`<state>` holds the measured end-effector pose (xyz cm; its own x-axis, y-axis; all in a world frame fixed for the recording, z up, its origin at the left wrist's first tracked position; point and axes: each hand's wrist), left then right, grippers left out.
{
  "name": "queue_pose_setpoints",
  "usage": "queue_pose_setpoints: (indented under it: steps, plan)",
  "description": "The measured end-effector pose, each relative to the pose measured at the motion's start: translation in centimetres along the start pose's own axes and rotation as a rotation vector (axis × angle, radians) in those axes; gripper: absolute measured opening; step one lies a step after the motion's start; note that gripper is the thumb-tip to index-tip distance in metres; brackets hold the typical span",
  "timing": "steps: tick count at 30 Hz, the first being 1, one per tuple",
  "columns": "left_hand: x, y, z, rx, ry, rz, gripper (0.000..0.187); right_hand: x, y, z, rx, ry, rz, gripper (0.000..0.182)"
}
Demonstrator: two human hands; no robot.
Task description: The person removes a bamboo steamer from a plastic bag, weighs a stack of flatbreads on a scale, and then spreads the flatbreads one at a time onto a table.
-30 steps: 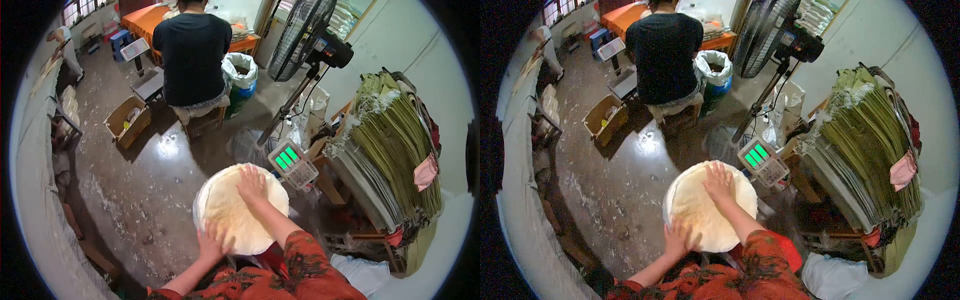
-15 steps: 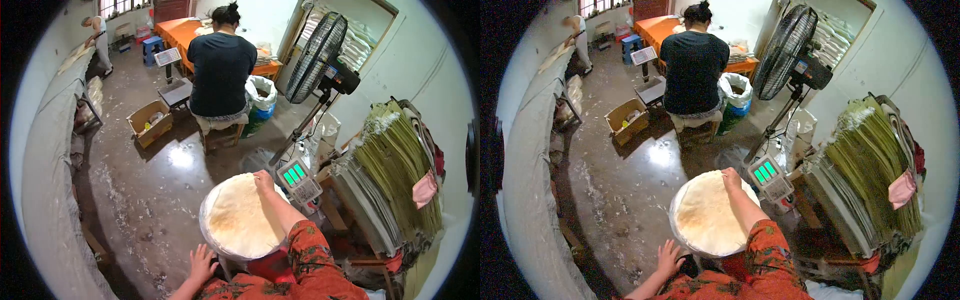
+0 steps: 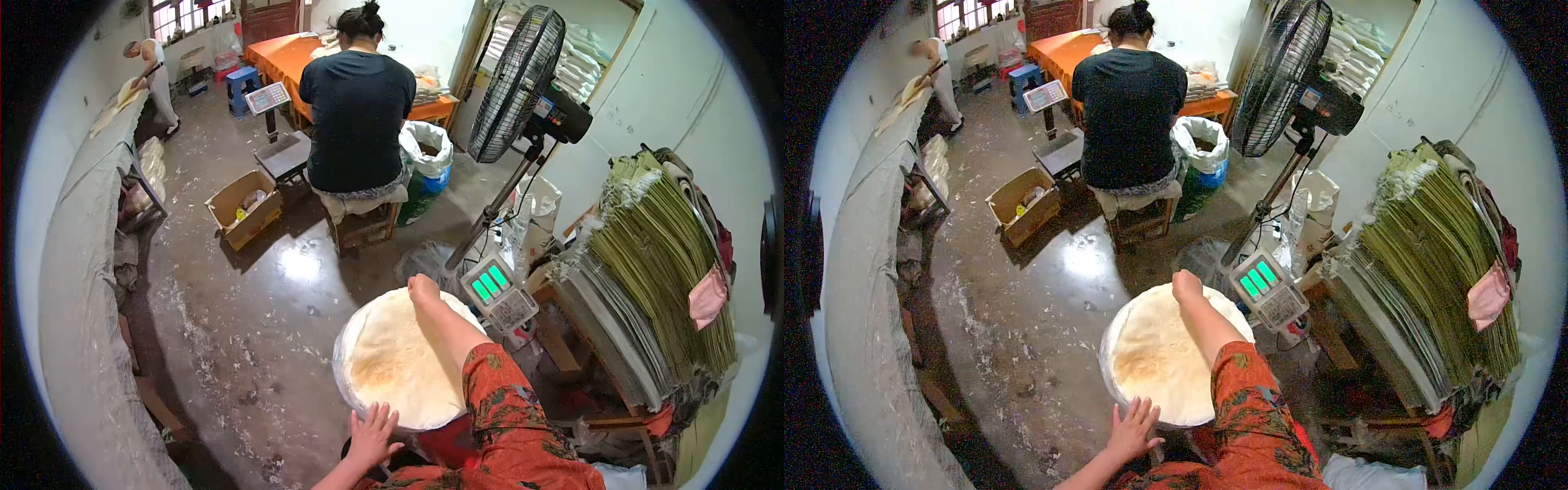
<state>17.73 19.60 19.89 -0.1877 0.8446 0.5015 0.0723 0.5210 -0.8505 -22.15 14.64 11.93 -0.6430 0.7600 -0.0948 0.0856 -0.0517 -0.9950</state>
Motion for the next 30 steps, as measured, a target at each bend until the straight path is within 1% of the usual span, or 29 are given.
queue_pose_setpoints:
  steps: [2, 4, 5, 7, 8, 9, 11, 13, 14, 15, 16, 17, 18, 19, 20, 21, 22, 23, 24, 25, 26, 28, 30]
  plan:
    - [-0.6, 0.5, 0.3, -0.047, 0.003, -0.046, 0.07, 0.0, 1.1, 0.5, -0.008, 0.008, -0.049, 0.012]
    - [-0.9, 0.4, 0.4, -0.079, 0.018, -0.046, 0.07, -0.1, 0.8, 1.0, 0.151, 0.342, 0.247, 0.01]
    - [-0.9, 0.3, 0.4, -0.1, 0.024, -0.05, 0.071, 0.4, 0.2, 1.7, 0.151, 0.354, 0.249, 0.01]
    - [-1.1, 0.3, 0.3, -0.121, 0.033, -0.053, 0.07, 1.9, -0.9, 3.1, -0.014, 0.805, 1.453, 0.009]
    - [-1.1, 0.3, 0.3, -0.135, 0.035, -0.062, 0.07, 2.2, -1.6, 2.3, 0.167, 0.724, 1.699, 0.007]
    - [-1.3, 0.1, 0.2, -0.141, 0.044, -0.061, 0.07, 1.9, -4.4, 0.7, 0.2, 0.701, 1.805, 0.004]
    - [-1.6, -0.1, 0.3, -0.133, 0.056, -0.09, 0.069, 2.8, -6.4, -2.5, 0.116, 0.481, 1.889, 0.003]
    - [-2.1, 0.1, 0.3, -0.148, 0.076, -0.096, 0.069, 2.8, -7.6, -7.8, -0.016, 0.332, 1.734, 0.006]
    - [-2.5, 0.1, 0.0, -0.157, 0.082, -0.096, 0.07, 3.0, -7.0, -10.8, -0.076, 0.31, 1.478, 0.009]
    - [-2.7, 0.2, -0.5, -0.14, 0.063, -0.099, 0.07, 2.0, -7.0, -14.1, -0.093, 0.286, 1.213, 0.012]
    - [-2.9, 0.3, -1.2, -0.069, 0.066, -0.141, 0.068, 0.6, -7.3, -17.5, -0.107, 0.212, 1.043, 0.012]
    - [-3.0, 0.4, -1.8, 0.002, 0.083, -0.181, 0.067, -1.8, -6.4, -21.0, -0.032, 0.259, 1.05, 0.015]
    - [-2.9, 0.7, -2.8, 0.017, 0.086, -0.185, 0.067, -2.5, -6.5, -23.8, 0.124, -0.155, 0.473, 0.026]
    - [-3.1, 0.9, -4.4, 0.069, 0.023, -0.245, 0.065, -3.9, -7.5, -25.9, 0.139, -0.405, 0.231, 0.038]
    - [-3.4, 1.0, -6.2, 0.12, -0.04, -0.297, 0.063, -5.6, -8.7, -28.4, 0.107, -0.44, 0.023, 0.048]
    - [-3.6, 1.2, -8.3, 0.16, -0.08, -0.324, 0.06, -6.1, -7.1, -30.0, -0.039, -0.444, -0.024, 0.059]
    - [-3.8, 1.4, -10.7, 0.198, -0.123, -0.349, 0.058, -6.0, -5.6, -31.4, -0.048, -0.458, -0.065, 0.062]
    - [-4.0, 1.5, -13.3, 0.189, -0.174, -0.338, 0.058, -5.7, -4.4, -32.6, -0.062, -0.473, -0.101, 0.064]
    - [-2.4, -0.3, -16.1, 0.296, -0.16, -0.196, 0.048, -5.3, -3.8, -33.2, -0.055, -0.481, -0.089, 0.064]
    - [-1.9, 0.0, -19.5, 0.366, -0.228, -0.223, 0.043, -4.9, -3.2, -33.3, -0.075, -0.481, -0.098, 0.065]
    - [-1.6, 1.1, -23.6, 0.435, -0.295, -0.25, 0.038, -4.8, -2.9, -33.6, -0.097, -0.48, -0.106, 0.066]
    - [-0.1, 2.7, -30.6, 0.529, -0.451, -0.41, 0.042, -5.3, -3.6, -33.9, -0.069, -0.474, -0.1, 0.067]
    - [-0.5, 7.8, -38.5, 0.566, -0.495, -0.354, 0.044, -6.8, -5.8, -34.8, -0.018, -0.44, -0.091, 0.066]
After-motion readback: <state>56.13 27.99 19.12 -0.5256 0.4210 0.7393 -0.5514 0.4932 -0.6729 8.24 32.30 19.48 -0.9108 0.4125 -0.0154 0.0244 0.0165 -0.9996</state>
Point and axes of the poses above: each hand's wrist, its own z-axis towards the middle knuckle, its own y-axis out of the palm, x = y × z, and after that the axes turned 8 degrees about -z, right-handed
